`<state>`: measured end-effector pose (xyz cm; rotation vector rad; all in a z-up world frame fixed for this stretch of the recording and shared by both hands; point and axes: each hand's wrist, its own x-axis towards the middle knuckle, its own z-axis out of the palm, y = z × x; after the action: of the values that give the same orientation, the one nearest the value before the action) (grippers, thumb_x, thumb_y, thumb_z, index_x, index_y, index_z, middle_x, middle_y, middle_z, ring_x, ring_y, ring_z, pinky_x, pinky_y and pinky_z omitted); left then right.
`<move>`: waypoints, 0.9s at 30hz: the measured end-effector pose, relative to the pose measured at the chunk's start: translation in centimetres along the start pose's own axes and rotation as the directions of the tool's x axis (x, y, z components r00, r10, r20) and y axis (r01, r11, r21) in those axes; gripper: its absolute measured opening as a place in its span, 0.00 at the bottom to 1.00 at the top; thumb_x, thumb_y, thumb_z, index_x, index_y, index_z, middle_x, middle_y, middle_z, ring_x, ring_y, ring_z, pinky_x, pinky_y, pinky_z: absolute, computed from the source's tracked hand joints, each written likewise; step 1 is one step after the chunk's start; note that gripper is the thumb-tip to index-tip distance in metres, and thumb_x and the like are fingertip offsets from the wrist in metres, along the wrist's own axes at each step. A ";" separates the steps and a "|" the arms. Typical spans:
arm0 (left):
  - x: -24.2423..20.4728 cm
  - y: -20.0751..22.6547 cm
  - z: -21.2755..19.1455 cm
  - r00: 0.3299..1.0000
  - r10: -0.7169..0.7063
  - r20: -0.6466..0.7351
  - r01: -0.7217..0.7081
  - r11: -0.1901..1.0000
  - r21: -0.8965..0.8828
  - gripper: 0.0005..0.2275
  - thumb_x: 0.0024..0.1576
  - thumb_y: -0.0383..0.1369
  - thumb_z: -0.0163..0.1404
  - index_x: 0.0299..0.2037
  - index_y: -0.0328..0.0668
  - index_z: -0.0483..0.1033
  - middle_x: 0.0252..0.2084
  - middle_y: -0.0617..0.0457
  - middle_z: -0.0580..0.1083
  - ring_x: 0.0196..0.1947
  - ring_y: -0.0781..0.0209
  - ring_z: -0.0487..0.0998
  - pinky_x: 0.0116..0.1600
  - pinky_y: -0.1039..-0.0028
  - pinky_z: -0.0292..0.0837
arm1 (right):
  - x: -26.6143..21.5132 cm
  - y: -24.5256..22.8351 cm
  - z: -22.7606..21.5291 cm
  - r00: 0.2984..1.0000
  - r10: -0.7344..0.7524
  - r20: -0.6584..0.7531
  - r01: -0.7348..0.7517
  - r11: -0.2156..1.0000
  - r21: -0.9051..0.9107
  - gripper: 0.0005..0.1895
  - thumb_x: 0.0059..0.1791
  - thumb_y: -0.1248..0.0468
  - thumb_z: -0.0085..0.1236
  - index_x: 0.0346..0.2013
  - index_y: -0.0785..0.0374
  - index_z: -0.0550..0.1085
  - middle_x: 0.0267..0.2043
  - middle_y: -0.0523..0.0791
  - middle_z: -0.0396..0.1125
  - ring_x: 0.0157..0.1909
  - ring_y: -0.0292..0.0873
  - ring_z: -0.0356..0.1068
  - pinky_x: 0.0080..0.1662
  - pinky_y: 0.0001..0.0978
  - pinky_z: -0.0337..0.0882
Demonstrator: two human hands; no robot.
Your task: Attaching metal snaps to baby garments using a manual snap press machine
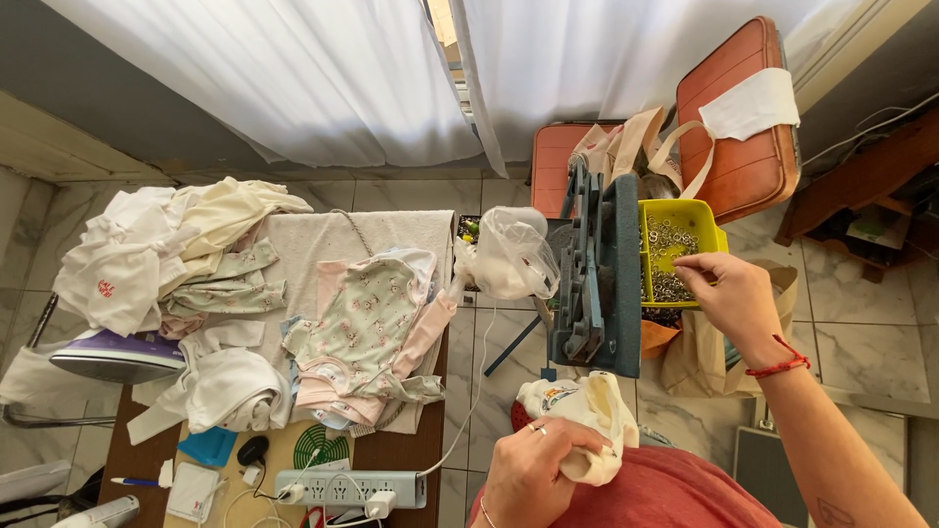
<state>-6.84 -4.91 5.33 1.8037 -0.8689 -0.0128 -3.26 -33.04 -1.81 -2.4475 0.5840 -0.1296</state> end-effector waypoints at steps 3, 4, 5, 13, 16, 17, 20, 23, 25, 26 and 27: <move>-0.2 0.0 -0.2 1.000 0.006 0.000 -0.006 1.000 0.025 0.13 0.40 0.15 0.39 0.29 0.45 0.69 0.31 0.64 0.72 0.24 0.64 0.71 0.28 0.79 0.64 | -0.7 -0.4 0.1 0.997 0.007 -0.080 0.000 0.996 0.088 0.06 0.42 0.66 0.53 0.32 0.57 0.76 0.31 0.41 0.69 0.31 0.32 0.66 0.36 0.20 0.64; -0.2 0.0 -0.3 1.000 -0.010 0.024 0.010 1.000 0.018 0.12 0.40 0.16 0.40 0.29 0.45 0.68 0.31 0.63 0.73 0.24 0.63 0.71 0.28 0.78 0.65 | -0.9 -0.4 0.2 0.995 0.004 -0.095 0.005 0.995 0.098 0.06 0.42 0.66 0.53 0.33 0.58 0.75 0.30 0.41 0.69 0.30 0.32 0.66 0.36 0.19 0.64; -0.2 0.0 -0.4 0.999 -0.026 0.048 0.025 1.000 0.011 0.12 0.40 0.17 0.41 0.30 0.44 0.68 0.32 0.63 0.73 0.24 0.63 0.71 0.29 0.77 0.65 | -1.0 -0.4 0.4 0.994 0.002 -0.111 0.010 0.994 0.108 0.06 0.42 0.65 0.54 0.33 0.58 0.75 0.29 0.41 0.69 0.30 0.32 0.67 0.36 0.19 0.64; -0.4 0.4 -0.8 0.996 -0.080 0.033 0.079 0.996 0.030 0.11 0.42 0.19 0.42 0.30 0.46 0.68 0.31 0.62 0.73 0.26 0.64 0.73 0.28 0.77 0.65 | -5.2 -2.7 5.2 0.935 -0.354 0.018 0.332 0.893 0.303 0.03 0.37 0.73 0.53 0.23 0.64 0.71 0.24 0.43 0.67 0.26 0.35 0.66 0.30 0.22 0.69; -0.5 0.4 -1.0 0.995 -0.096 0.039 0.095 0.995 0.028 0.11 0.42 0.19 0.42 0.30 0.46 0.68 0.31 0.61 0.73 0.28 0.63 0.74 0.31 0.76 0.67 | -5.3 -1.2 7.0 0.918 -0.386 0.096 0.338 0.884 0.321 0.04 0.34 0.71 0.56 0.17 0.61 0.70 0.18 0.40 0.66 0.21 0.33 0.65 0.24 0.22 0.66; -0.6 0.4 -1.0 0.994 -0.099 0.039 0.098 0.995 0.025 0.11 0.41 0.18 0.42 0.30 0.46 0.67 0.32 0.62 0.73 0.28 0.63 0.74 0.32 0.76 0.67 | -5.8 -1.5 7.5 0.919 -0.383 0.093 0.335 0.884 0.325 0.04 0.34 0.71 0.56 0.17 0.61 0.70 0.19 0.40 0.66 0.21 0.33 0.65 0.25 0.23 0.66; -1.1 0.2 -0.9 0.996 -0.090 0.014 0.090 0.996 0.010 0.10 0.42 0.18 0.42 0.30 0.45 0.67 0.32 0.62 0.73 0.29 0.63 0.74 0.33 0.76 0.67 | -6.2 -1.7 7.8 0.924 -0.369 0.097 0.317 0.885 0.340 0.03 0.34 0.69 0.56 0.18 0.61 0.70 0.19 0.40 0.66 0.22 0.33 0.65 0.25 0.23 0.66; -1.4 0.2 -1.0 0.996 -0.092 0.006 0.091 0.996 0.011 0.10 0.41 0.18 0.41 0.29 0.43 0.67 0.32 0.60 0.73 0.29 0.64 0.74 0.32 0.76 0.67 | -6.2 -1.9 7.9 0.931 -0.354 0.090 0.304 0.887 0.348 0.03 0.35 0.68 0.57 0.18 0.61 0.70 0.20 0.40 0.66 0.22 0.33 0.64 0.26 0.23 0.66; -1.4 0.2 -1.1 0.995 -0.095 0.007 0.095 0.995 0.016 0.10 0.41 0.18 0.41 0.30 0.43 0.67 0.32 0.60 0.73 0.29 0.64 0.74 0.32 0.76 0.67 | -6.1 -2.1 8.0 0.934 -0.348 0.085 0.297 0.886 0.355 0.04 0.35 0.68 0.57 0.18 0.61 0.70 0.20 0.40 0.66 0.22 0.33 0.64 0.26 0.24 0.65; -1.5 0.3 -1.1 0.995 -0.101 0.011 0.100 0.995 0.018 0.10 0.41 0.18 0.41 0.30 0.43 0.67 0.32 0.61 0.73 0.29 0.63 0.74 0.33 0.76 0.67 | -6.2 -2.2 8.1 0.936 -0.342 0.085 0.292 0.886 0.360 0.04 0.35 0.67 0.57 0.19 0.61 0.70 0.20 0.40 0.66 0.23 0.33 0.64 0.26 0.24 0.65; -1.5 0.4 -1.2 0.995 -0.104 0.010 0.103 0.994 0.020 0.10 0.41 0.18 0.41 0.30 0.43 0.67 0.32 0.61 0.73 0.29 0.63 0.74 0.33 0.76 0.67 | -6.3 -2.2 8.2 0.938 -0.337 0.085 0.286 0.886 0.364 0.04 0.35 0.67 0.57 0.19 0.61 0.70 0.20 0.40 0.66 0.23 0.33 0.64 0.26 0.24 0.65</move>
<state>-7.67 -3.16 5.56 1.8666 -0.7850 -0.0815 -6.18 -24.24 -6.87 -2.1612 0.0834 -0.1661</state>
